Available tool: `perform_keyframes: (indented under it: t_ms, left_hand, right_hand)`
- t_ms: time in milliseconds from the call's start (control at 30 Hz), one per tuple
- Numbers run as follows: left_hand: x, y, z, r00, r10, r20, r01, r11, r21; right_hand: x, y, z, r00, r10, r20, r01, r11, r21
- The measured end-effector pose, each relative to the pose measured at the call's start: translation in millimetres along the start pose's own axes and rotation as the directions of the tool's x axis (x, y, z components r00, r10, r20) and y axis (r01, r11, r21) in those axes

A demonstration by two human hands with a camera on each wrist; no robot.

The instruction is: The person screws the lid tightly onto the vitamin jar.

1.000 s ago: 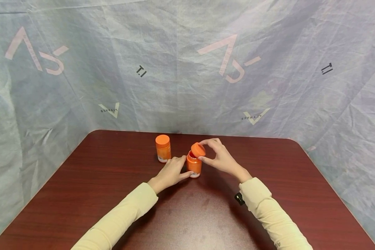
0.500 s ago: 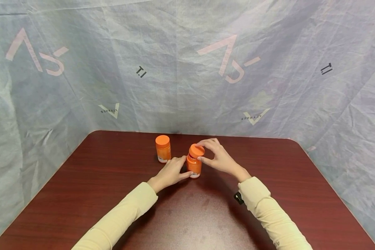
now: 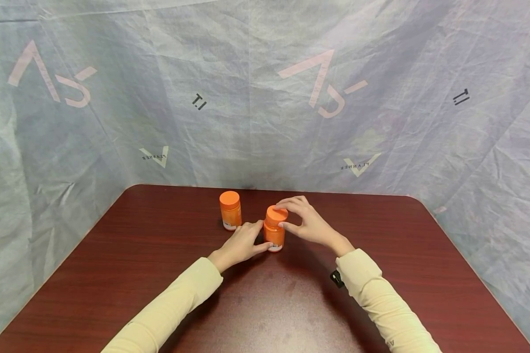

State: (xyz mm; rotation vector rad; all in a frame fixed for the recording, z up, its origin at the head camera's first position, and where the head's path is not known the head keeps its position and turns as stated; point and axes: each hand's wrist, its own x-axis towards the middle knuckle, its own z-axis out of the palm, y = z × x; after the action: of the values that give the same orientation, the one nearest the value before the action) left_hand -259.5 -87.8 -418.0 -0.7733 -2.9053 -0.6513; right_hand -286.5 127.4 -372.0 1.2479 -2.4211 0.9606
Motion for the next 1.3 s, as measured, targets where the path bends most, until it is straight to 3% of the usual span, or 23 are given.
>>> perform_keyframes:
  t_ms: [1300]
  left_hand:
    - [0.9, -1.7, 2.4, 0.999, 0.030, -0.024, -0.030, 0.999, 0.018]
  right_hand:
    - [-0.8, 1.8, 7.4, 1.000, -0.006, -0.002, 0.006, 1.000, -0.005]
